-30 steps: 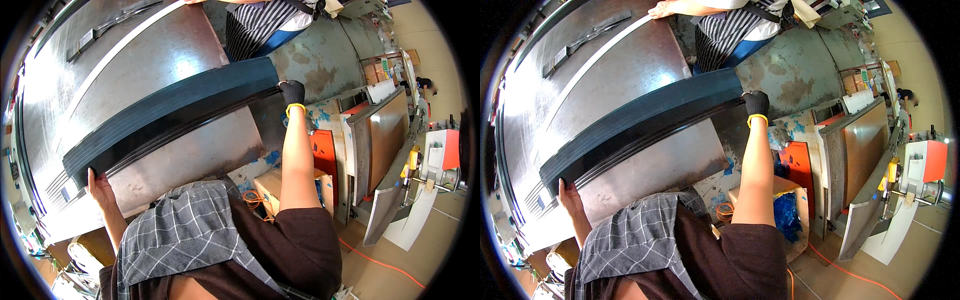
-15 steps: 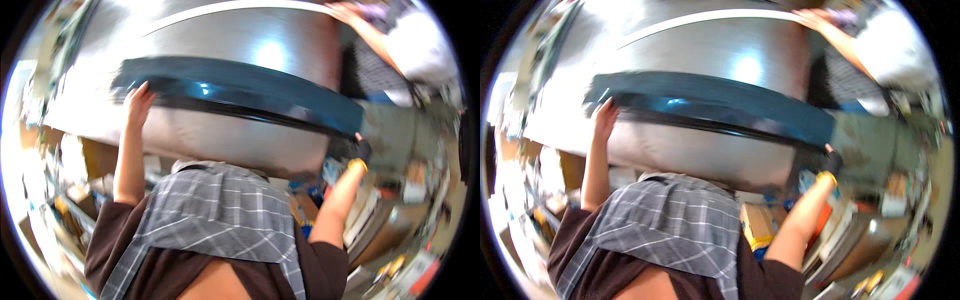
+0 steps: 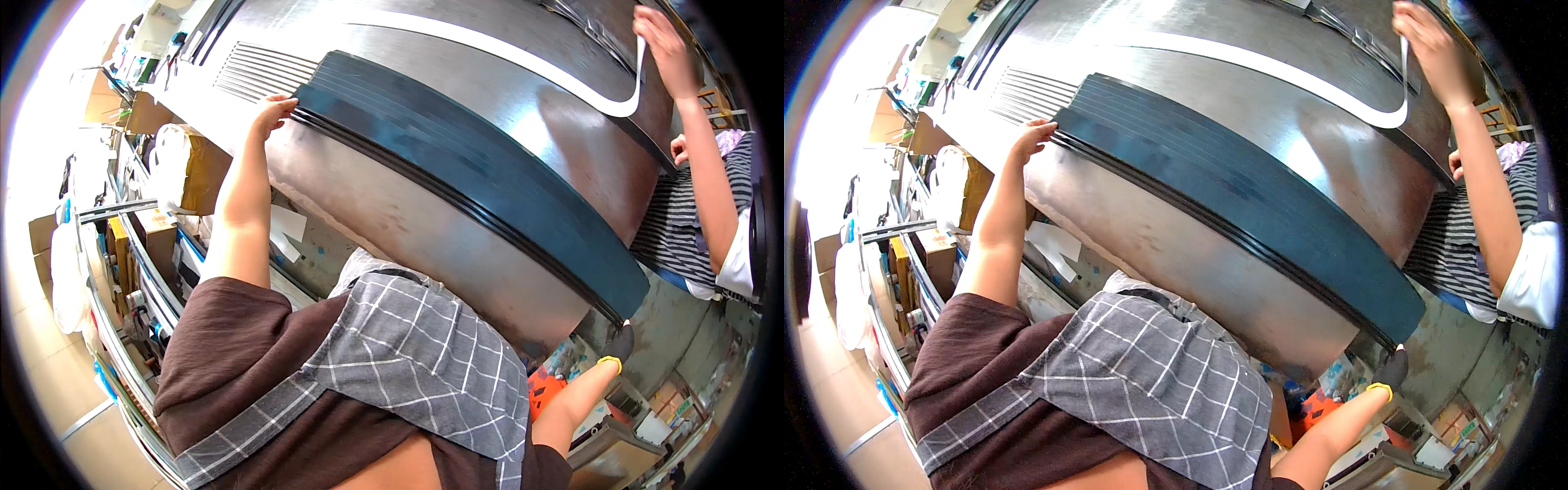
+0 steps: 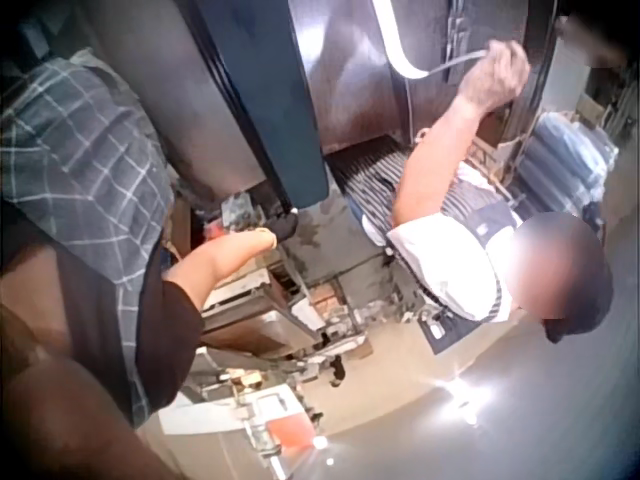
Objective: The person, with the assistance of another person, handles and aligns long dark metal strips on a large table, applying adhesive tape or film and smoothing it by hand, and then placing them onto a rack.
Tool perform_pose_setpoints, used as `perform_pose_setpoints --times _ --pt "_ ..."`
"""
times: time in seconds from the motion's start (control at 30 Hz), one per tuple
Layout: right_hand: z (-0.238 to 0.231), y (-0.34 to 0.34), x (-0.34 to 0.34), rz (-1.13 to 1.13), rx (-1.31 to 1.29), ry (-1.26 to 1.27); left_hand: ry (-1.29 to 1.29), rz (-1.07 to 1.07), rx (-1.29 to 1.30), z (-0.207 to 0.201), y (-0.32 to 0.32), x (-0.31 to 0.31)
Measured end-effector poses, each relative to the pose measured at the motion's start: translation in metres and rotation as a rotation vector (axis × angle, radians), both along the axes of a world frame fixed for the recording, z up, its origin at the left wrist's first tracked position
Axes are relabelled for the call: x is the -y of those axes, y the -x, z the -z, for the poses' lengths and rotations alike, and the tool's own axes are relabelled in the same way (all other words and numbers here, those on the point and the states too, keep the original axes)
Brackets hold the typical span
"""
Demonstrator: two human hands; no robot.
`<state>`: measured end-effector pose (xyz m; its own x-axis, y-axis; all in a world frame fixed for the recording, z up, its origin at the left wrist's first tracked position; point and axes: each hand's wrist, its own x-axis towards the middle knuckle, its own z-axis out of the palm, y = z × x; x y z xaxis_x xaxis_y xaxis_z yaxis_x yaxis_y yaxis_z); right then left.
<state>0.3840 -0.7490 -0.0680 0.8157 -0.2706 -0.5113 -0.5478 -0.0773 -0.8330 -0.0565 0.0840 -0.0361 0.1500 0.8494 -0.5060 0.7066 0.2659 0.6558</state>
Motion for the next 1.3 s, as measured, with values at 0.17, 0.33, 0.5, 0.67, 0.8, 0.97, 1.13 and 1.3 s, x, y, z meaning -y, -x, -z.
perform_pose_setpoints --times 0.17,0.33,0.5,0.67,0.8,0.97,1.13,1.3 --pt "0.002 0.002 -0.002 0.028 0.026 -0.016 -0.204 0.194 0.163 0.043 0.025 -0.033" --pt "0.002 0.001 0.005 0.014 0.027 -0.039 -0.244 0.209 0.157 0.062 0.024 -0.037" --pt "0.01 -0.003 0.005 0.043 0.015 -0.045 -0.325 0.252 0.206 0.07 0.027 -0.04" --pt "0.042 -0.027 0.056 -0.317 0.245 0.346 -0.557 0.164 0.059 0.102 0.05 -0.037" --pt "0.033 -0.003 0.045 -0.269 0.333 0.801 -0.511 -0.02 -0.324 0.067 0.006 -0.013" --pt "0.012 0.058 -0.024 -0.092 0.435 0.993 -0.745 -0.058 -0.298 0.069 0.07 -0.073" --pt "-0.006 0.175 -0.129 -0.164 0.45 0.955 -0.868 0.092 -0.634 0.011 0.114 -0.165" --pt "0.0 0.309 -0.299 -0.449 0.249 0.794 -0.907 0.11 -0.801 -0.002 0.155 -0.314"
